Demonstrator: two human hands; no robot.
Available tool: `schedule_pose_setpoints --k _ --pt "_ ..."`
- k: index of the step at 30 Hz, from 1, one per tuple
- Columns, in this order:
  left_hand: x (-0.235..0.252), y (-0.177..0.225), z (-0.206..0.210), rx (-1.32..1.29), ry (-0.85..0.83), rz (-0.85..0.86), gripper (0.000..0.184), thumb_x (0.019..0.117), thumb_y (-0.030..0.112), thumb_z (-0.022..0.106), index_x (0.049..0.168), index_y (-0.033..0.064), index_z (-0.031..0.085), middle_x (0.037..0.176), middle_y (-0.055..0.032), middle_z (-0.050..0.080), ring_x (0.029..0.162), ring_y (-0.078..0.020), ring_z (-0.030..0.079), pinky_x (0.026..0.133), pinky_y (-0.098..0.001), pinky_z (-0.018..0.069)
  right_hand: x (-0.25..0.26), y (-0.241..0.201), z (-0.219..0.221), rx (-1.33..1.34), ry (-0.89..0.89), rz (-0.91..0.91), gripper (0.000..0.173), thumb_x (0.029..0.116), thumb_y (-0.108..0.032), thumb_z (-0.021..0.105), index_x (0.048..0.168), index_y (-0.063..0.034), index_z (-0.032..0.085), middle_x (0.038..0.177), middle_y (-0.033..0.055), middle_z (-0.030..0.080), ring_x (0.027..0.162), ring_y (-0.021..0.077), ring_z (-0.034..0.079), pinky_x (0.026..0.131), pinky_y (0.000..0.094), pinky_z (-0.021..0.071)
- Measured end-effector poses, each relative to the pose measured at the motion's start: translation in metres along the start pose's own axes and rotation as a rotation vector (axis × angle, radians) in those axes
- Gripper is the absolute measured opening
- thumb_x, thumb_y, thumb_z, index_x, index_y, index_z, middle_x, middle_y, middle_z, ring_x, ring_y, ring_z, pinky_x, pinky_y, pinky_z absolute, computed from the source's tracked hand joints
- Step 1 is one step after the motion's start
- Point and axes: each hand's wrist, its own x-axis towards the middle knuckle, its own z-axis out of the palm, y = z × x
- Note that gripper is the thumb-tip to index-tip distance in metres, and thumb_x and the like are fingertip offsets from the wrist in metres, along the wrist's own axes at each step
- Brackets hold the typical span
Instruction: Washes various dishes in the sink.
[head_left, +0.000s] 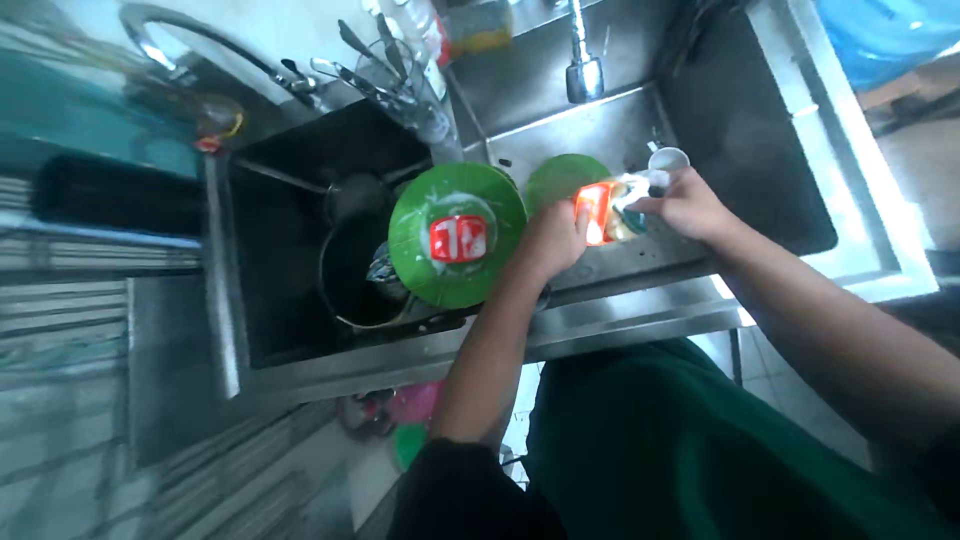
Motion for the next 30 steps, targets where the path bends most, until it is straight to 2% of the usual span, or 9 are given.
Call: schedule_pose_setpoints --k 2,4,5,7,10,13,17,23,30 --pt "-0.009 -0.001 -0.005 0.025 0.008 -0.056 0.046 0.1133 0.029 0.034 0.112 -0.0064 0.063 0.098 -0.0243 0.066 0.094 -0.0371 0.067 0.086 -0.0549 0.0533 -0.001 -0.004 0.007 -0.011 0.001 -0.03 0.02 0.0884 0.006 0.07 0.108 0.0007 0.071 0.095 0.0036 0.072 0.082 -0.0001 0.065 0.08 0.0218 0.0561" --pt "-0.018 -0.009 -0.011 0.048 0.037 -0.11 0.047 0.1129 0.031 0.036 0.109 -0.0057 0.064 0.096 -0.0237 0.066 0.094 -0.0374 0.067 0.085 -0.0558 0.0527 -0.002 -0.009 0.015 -0.039 0.016 -0.043 0.017 0.0892 0.003 0.07 0.106 -0.0005 0.072 0.092 0.0033 0.072 0.079 0.0001 0.064 0.077 0.0228 0.0557" --pt "-0.023 -0.017 -0.014 0.047 0.062 -0.126 0.047 0.1126 0.033 0.037 0.107 -0.0048 0.065 0.095 -0.0227 0.067 0.093 -0.0367 0.068 0.084 -0.0559 0.0532 -0.001 -0.01 0.017 -0.039 0.046 -0.037 0.016 0.0902 0.002 0.07 0.106 -0.0008 0.072 0.092 0.0038 0.072 0.077 0.0013 0.064 0.075 0.0243 0.0555" --pt "-0.036 -0.038 -0.025 0.036 0.111 -0.173 0.048 0.1117 0.036 0.039 0.111 -0.0039 0.066 0.098 -0.023 0.068 0.095 -0.037 0.068 0.087 -0.058 0.0534 0.003 -0.011 0.012 0.004 0.14 0.006 0.021 0.0931 -0.002 0.068 0.114 -0.0013 0.071 0.099 0.0058 0.072 0.083 0.0046 0.066 0.079 0.0282 0.0579" --pt "-0.062 -0.07 -0.052 0.0 0.257 -0.25 0.045 0.11 0.035 0.047 0.113 -0.0054 0.066 0.1 -0.0247 0.068 0.096 -0.0378 0.068 0.089 -0.0592 0.0528 0.011 -0.004 -0.011 0.05 0.238 0.052 0.021 0.0941 -0.004 0.068 0.115 -0.0014 0.068 0.098 0.0039 0.07 0.081 0.0038 0.066 0.078 0.0264 0.0585" --pt "-0.076 -0.106 -0.073 -0.025 0.345 -0.315 0.041 0.1083 0.032 0.052 0.106 -0.0064 0.067 0.095 -0.0237 0.068 0.09 -0.0362 0.068 0.086 -0.0587 0.0522 0.005 0.004 -0.023 0.053 0.237 0.066 0.02 0.0949 -0.002 0.067 0.114 0.0 0.067 0.099 0.0032 0.068 0.082 0.0011 0.064 0.079 0.023 0.0567" --pt "-0.07 -0.144 -0.082 -0.05 0.323 -0.416 0.046 0.1086 0.035 0.051 0.102 -0.0077 0.067 0.096 -0.0257 0.067 0.093 -0.0387 0.066 0.088 -0.0609 0.0497 -0.005 0.019 -0.017 0.054 0.256 0.164 0.022 0.0965 -0.003 0.066 0.118 0.0008 0.066 0.099 0.0061 0.068 0.079 0.0049 0.062 0.077 0.0272 0.0555" --pt "-0.057 -0.159 -0.079 -0.055 0.277 -0.468 0.048 0.1084 0.036 0.051 0.105 -0.0091 0.066 0.101 -0.0286 0.067 0.099 -0.0417 0.065 0.092 -0.0623 0.0482 -0.018 0.027 -0.011 0.125 0.225 0.262 0.021 0.0981 -0.005 0.065 0.119 -0.0052 0.066 0.1 0.0033 0.068 0.082 0.007 0.063 0.077 0.0291 0.0559" --pt "-0.06 -0.146 -0.072 0.18 0.318 -0.545 0.046 0.1038 0.04 0.059 0.116 -0.0032 0.067 0.111 -0.0291 0.068 0.108 -0.0475 0.065 0.092 -0.0689 0.0484 -0.02 0.038 -0.024 0.238 0.274 0.374 0.024 0.1001 -0.012 0.063 0.124 -0.0105 0.065 0.098 0.0016 0.068 0.078 0.0082 0.063 0.07 0.0303 0.0555"
